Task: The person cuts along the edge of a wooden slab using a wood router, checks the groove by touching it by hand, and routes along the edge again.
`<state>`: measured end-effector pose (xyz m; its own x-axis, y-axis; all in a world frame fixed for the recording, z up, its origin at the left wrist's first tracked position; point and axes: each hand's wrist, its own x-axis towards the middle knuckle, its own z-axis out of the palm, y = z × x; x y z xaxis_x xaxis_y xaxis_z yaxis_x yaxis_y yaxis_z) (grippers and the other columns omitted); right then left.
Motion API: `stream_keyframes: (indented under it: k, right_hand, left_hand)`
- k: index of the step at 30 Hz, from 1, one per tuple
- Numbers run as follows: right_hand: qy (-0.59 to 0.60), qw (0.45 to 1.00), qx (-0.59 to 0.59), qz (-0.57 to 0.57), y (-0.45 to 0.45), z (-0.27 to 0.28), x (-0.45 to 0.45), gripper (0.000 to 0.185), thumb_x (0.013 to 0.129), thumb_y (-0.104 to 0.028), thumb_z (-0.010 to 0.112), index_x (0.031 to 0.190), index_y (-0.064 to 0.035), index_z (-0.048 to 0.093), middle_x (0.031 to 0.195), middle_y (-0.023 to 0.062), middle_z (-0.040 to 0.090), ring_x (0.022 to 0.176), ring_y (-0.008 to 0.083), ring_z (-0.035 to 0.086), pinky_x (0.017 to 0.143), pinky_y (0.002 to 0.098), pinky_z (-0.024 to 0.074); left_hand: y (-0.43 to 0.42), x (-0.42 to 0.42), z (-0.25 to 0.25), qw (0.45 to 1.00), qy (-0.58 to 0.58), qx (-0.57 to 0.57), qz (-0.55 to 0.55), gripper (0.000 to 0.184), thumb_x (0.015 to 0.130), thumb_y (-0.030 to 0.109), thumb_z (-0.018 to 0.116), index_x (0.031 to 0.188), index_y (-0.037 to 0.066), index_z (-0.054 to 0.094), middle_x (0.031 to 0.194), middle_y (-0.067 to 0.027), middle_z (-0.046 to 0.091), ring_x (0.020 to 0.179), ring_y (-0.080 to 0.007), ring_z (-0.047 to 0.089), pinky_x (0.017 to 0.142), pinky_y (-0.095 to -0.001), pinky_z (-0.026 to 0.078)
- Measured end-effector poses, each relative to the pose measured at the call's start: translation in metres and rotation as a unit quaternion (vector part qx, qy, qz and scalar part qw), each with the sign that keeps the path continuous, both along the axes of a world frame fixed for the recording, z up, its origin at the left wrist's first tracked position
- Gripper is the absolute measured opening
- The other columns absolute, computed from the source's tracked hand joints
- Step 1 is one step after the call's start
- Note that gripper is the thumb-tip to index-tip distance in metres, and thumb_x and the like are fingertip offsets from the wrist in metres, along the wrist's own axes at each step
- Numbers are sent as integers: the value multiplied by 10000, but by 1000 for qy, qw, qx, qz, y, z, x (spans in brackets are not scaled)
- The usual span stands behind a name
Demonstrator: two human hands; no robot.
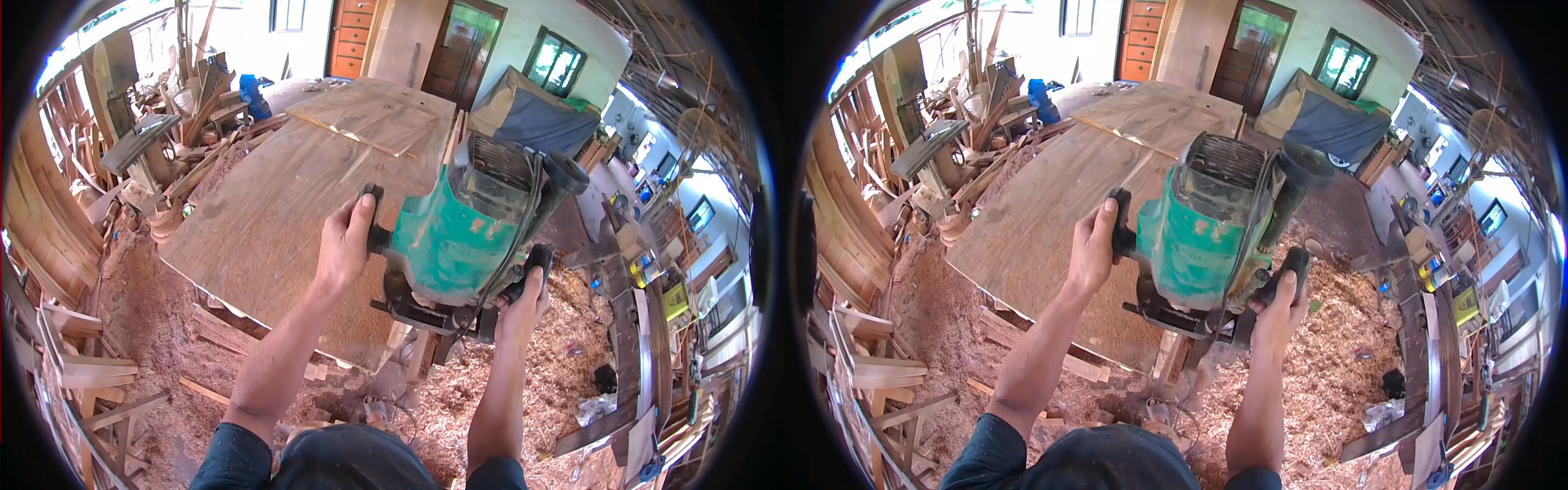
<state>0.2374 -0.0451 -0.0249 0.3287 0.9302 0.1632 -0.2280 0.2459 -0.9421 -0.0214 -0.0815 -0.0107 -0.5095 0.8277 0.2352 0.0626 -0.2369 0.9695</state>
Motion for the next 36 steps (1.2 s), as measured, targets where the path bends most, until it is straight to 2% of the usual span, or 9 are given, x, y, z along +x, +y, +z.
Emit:
stream_keyframes:
  k: [2, 5, 8, 13, 16, 24, 28, 31, 36]
  right_hand:
    - [14, 999, -5, -29, 3, -4, -1, 463, 971, -445, 596, 1185, -35, 576, 977, 45, 579, 775, 130, 589, 522, 272, 521]
    - [3, 1000, 4, 1, 0, 1, -2, 655, 919, -540, 647, 1271, -48, 397, 966, 51, 594, 724, 117, 583, 541, 262, 418]
    - [-2, 1000, 0, -7, 1, -3, 0, 474, 968, -442, 601, 1202, -32, 574, 1003, 55, 571, 824, 141, 596, 537, 270, 535]
    - [-4, 1000, 4, -20, 3, -2, -2, 466, 965, -434, 603, 1181, -22, 578, 986, 56, 573, 780, 137, 600, 542, 273, 543]
    - [-20, 1000, 13, 5, 4, 0, -1, 447, 960, -412, 607, 1164, -15, 583, 961, 55, 579, 772, 139, 607, 544, 276, 551]
    - [-14, 999, 28, 12, 16, -1, -1, 311, 876, -209, 719, 1080, -3, 605, 906, 50, 608, 737, 129, 624, 556, 287, 586]
    - [-25, 998, 53, 38, 22, 0, 0, 255, 864, -154, 691, 1049, -1, 604, 886, 49, 610, 717, 124, 623, 548, 280, 586]
    - [-36, 997, 61, 42, 24, 3, -2, 234, 862, -130, 673, 1040, 2, 603, 876, 51, 613, 699, 123, 623, 538, 275, 582]
    - [-44, 996, 67, 45, 34, 0, -2, 230, 866, -118, 661, 1052, 5, 603, 879, 56, 617, 708, 130, 635, 540, 278, 583]
  left_hand:
    - [1, 1, 0, 1000, 0, 2, 2, 551, 1023, 535, 433, 905, 26, 605, 650, -26, 578, 483, -85, 474, 433, -256, 348]
    - [2, 2, -1, 1000, -11, 13, 2, 553, 1019, 540, 440, 912, 24, 606, 662, -29, 588, 490, -86, 478, 433, -256, 349]
    - [5, 1, -2, 1000, -18, 17, 2, 556, 1013, 549, 446, 920, 25, 608, 675, -30, 596, 500, -87, 484, 436, -256, 353]
    - [3, 1, 2, 1000, -18, 15, 0, 565, 1007, 563, 448, 929, 27, 611, 689, -31, 597, 517, -85, 484, 451, -253, 357]
    - [6, -3, -1, 1000, -23, -1, -11, 595, 996, 554, 491, 1077, -16, 640, 698, -6, 541, 568, -85, 485, 485, -266, 382]
    - [13, -2, 0, 1000, -26, 12, -12, 609, 985, 566, 505, 1057, -23, 642, 685, -12, 545, 559, -91, 490, 478, -272, 386]
    - [18, -2, 0, 999, -31, 22, -12, 613, 986, 561, 506, 1070, -30, 648, 681, -22, 560, 559, -92, 493, 481, -271, 382]
    - [25, -2, -4, 999, -4, 38, 2, 591, 995, 586, 453, 960, 18, 615, 671, -30, 570, 498, -86, 473, 438, -253, 345]
    - [35, -3, -5, 999, -17, 29, 7, 581, 995, 549, 491, 1003, -12, 636, 676, -21, 557, 540, -95, 490, 477, -275, 379]
